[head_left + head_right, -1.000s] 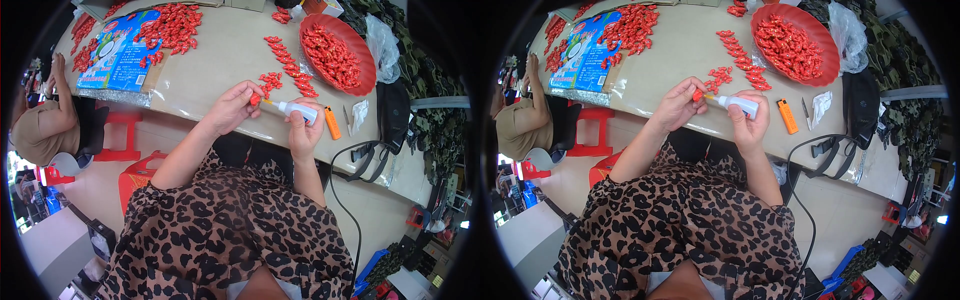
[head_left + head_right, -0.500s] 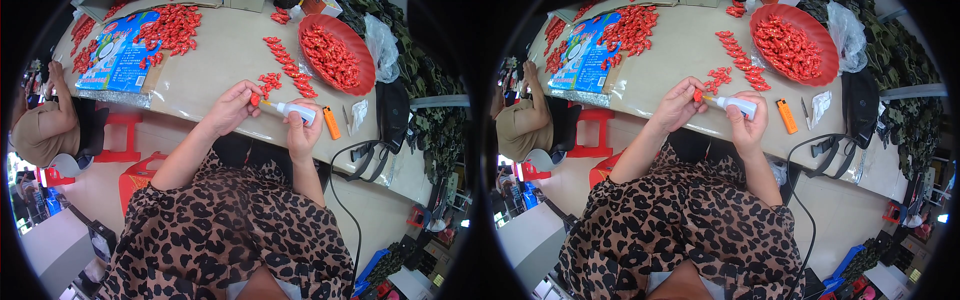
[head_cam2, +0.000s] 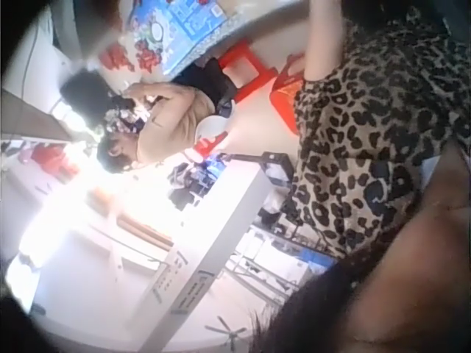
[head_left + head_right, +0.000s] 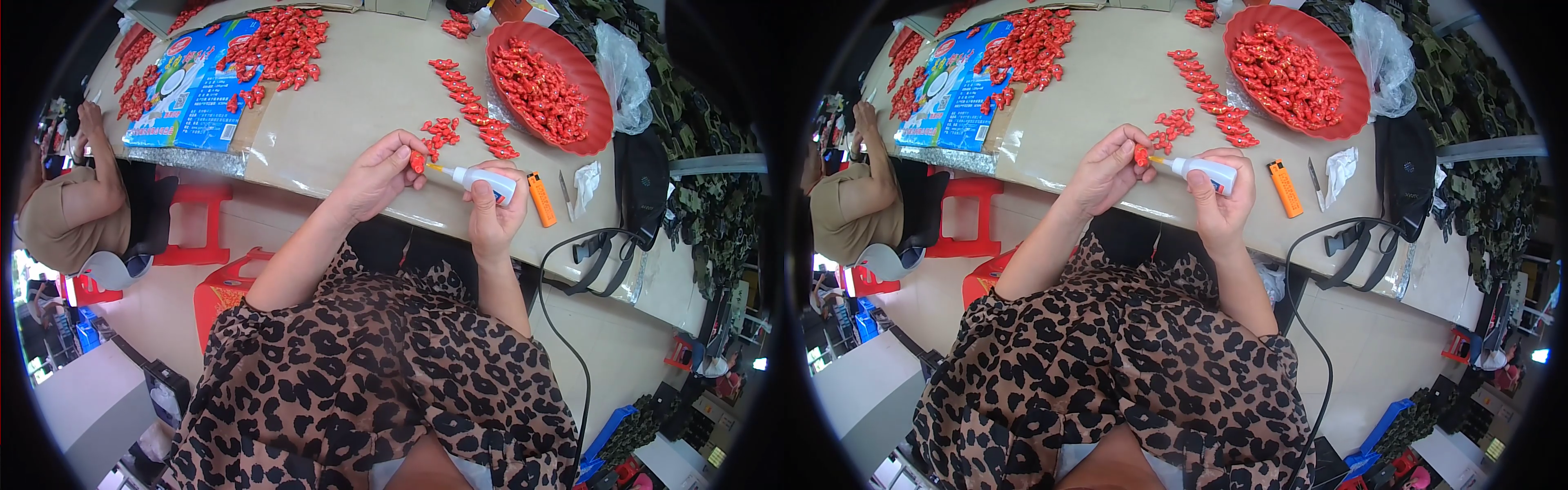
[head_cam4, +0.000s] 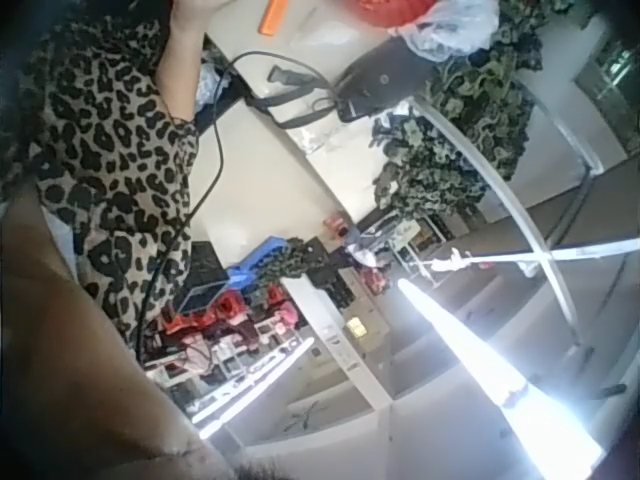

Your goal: The person applies glue from a glue bottle to small red plastic components by hand to assemble them.

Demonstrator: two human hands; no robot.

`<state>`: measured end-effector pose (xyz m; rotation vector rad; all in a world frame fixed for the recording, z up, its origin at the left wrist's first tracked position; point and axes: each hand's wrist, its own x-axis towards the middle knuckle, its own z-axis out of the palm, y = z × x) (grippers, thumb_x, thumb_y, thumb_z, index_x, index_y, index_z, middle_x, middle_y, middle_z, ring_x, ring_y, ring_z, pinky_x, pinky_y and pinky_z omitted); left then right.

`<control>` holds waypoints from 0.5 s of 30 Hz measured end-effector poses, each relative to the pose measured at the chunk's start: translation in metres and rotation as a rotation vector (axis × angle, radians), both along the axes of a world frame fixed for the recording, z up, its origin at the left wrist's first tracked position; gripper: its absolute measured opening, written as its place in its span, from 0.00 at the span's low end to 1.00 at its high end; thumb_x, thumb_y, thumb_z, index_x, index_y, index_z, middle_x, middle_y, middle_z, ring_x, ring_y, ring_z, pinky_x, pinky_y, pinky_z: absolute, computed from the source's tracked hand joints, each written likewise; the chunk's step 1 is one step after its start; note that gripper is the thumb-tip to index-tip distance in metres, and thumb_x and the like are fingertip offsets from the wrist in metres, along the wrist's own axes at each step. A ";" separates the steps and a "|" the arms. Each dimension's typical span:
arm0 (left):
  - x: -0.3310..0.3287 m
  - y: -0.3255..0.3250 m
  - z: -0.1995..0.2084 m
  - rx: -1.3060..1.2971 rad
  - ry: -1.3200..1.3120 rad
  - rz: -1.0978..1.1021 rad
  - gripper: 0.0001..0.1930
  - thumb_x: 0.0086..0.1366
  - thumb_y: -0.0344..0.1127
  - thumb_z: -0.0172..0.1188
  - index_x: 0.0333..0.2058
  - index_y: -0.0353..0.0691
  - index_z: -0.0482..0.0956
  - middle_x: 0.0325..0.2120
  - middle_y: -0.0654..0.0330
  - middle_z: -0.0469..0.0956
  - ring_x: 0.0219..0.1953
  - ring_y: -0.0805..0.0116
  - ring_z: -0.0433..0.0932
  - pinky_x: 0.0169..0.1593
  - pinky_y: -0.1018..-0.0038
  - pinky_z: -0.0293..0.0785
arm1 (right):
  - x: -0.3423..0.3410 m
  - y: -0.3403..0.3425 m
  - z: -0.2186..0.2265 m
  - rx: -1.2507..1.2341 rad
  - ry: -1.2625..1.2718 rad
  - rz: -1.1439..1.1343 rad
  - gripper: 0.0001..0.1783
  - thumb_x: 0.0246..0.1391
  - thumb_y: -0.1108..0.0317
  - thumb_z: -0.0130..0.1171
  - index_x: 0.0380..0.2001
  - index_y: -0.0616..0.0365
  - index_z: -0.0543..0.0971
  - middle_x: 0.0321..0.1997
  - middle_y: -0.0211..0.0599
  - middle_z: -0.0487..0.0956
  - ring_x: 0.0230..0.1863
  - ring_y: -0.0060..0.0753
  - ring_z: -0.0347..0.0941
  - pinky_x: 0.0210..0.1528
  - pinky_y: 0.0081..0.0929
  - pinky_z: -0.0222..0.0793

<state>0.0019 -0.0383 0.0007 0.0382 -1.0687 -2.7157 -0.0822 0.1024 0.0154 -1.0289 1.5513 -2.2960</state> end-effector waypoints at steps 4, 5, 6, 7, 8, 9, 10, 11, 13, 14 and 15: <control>0.000 -0.001 0.000 0.011 0.001 -0.002 0.08 0.62 0.35 0.41 0.35 0.38 0.65 0.25 0.64 0.63 0.27 0.76 0.59 0.35 0.77 0.61 | 0.001 -0.001 0.002 -0.010 -0.024 -0.011 0.09 0.47 0.73 0.52 0.30 0.62 0.63 0.32 0.38 0.66 0.24 0.18 0.63 0.25 0.13 0.61; 0.000 -0.001 0.000 0.009 -0.001 -0.002 0.08 0.62 0.35 0.41 0.35 0.38 0.65 0.25 0.64 0.63 0.27 0.76 0.59 0.35 0.77 0.61 | 0.001 -0.001 0.001 -0.010 -0.024 -0.011 0.09 0.47 0.73 0.52 0.30 0.62 0.63 0.32 0.38 0.66 0.24 0.18 0.63 0.25 0.13 0.61; 0.000 -0.001 0.000 0.006 -0.002 -0.003 0.08 0.62 0.34 0.41 0.35 0.38 0.65 0.25 0.64 0.64 0.27 0.76 0.59 0.35 0.77 0.61 | 0.001 -0.001 0.000 -0.006 -0.016 -0.011 0.09 0.47 0.73 0.52 0.30 0.62 0.63 0.32 0.38 0.66 0.24 0.18 0.63 0.25 0.13 0.61; 0.000 -0.001 0.000 0.006 -0.002 -0.003 0.08 0.62 0.34 0.41 0.35 0.38 0.65 0.25 0.64 0.64 0.27 0.76 0.59 0.35 0.77 0.61 | 0.000 -0.001 0.000 -0.001 -0.008 -0.011 0.09 0.47 0.73 0.52 0.30 0.62 0.63 0.32 0.38 0.66 0.24 0.18 0.63 0.25 0.13 0.61; 0.000 -0.001 0.000 0.003 0.000 -0.002 0.07 0.62 0.34 0.41 0.35 0.38 0.65 0.25 0.64 0.64 0.27 0.76 0.60 0.35 0.77 0.61 | 0.001 -0.001 0.000 -0.002 -0.007 -0.011 0.09 0.47 0.73 0.52 0.30 0.62 0.63 0.32 0.38 0.66 0.24 0.18 0.63 0.25 0.13 0.61; 0.000 -0.001 0.000 0.000 0.002 -0.001 0.07 0.62 0.34 0.41 0.35 0.38 0.65 0.25 0.64 0.64 0.27 0.75 0.60 0.35 0.77 0.61 | 0.002 -0.001 0.000 -0.003 -0.017 -0.007 0.09 0.47 0.73 0.52 0.30 0.62 0.63 0.32 0.38 0.66 0.24 0.18 0.63 0.25 0.13 0.61; 0.000 0.000 -0.001 -0.001 0.003 -0.001 0.07 0.62 0.34 0.41 0.35 0.38 0.65 0.25 0.64 0.64 0.27 0.75 0.60 0.35 0.77 0.61 | 0.002 -0.001 0.000 -0.004 -0.025 -0.004 0.09 0.47 0.73 0.52 0.29 0.62 0.62 0.32 0.38 0.66 0.24 0.18 0.63 0.25 0.13 0.61; 0.000 0.000 -0.001 -0.004 0.004 -0.001 0.07 0.62 0.34 0.41 0.35 0.38 0.65 0.25 0.64 0.64 0.27 0.75 0.60 0.35 0.77 0.61 | 0.002 0.000 0.000 -0.006 -0.024 -0.004 0.09 0.47 0.73 0.52 0.29 0.62 0.62 0.32 0.38 0.66 0.24 0.18 0.63 0.25 0.13 0.61; -0.001 -0.001 -0.002 0.002 -0.002 -0.001 0.07 0.62 0.34 0.40 0.35 0.38 0.65 0.26 0.64 0.64 0.28 0.75 0.61 0.36 0.77 0.61 | 0.001 0.000 0.000 -0.002 -0.025 -0.018 0.09 0.47 0.74 0.52 0.30 0.62 0.63 0.32 0.38 0.66 0.24 0.18 0.63 0.25 0.13 0.61; -0.001 -0.001 -0.002 0.004 -0.005 0.000 0.07 0.62 0.34 0.40 0.35 0.38 0.65 0.26 0.63 0.65 0.28 0.74 0.61 0.36 0.77 0.62 | 0.000 -0.001 0.000 0.001 -0.028 -0.018 0.09 0.47 0.74 0.52 0.30 0.62 0.63 0.32 0.38 0.66 0.24 0.18 0.63 0.25 0.13 0.61; -0.001 -0.001 -0.002 0.002 -0.005 0.002 0.07 0.62 0.34 0.40 0.35 0.38 0.65 0.26 0.63 0.65 0.28 0.74 0.62 0.36 0.77 0.62 | 0.000 0.000 -0.001 0.003 -0.028 -0.014 0.09 0.47 0.74 0.52 0.30 0.62 0.63 0.32 0.38 0.66 0.24 0.18 0.63 0.25 0.13 0.61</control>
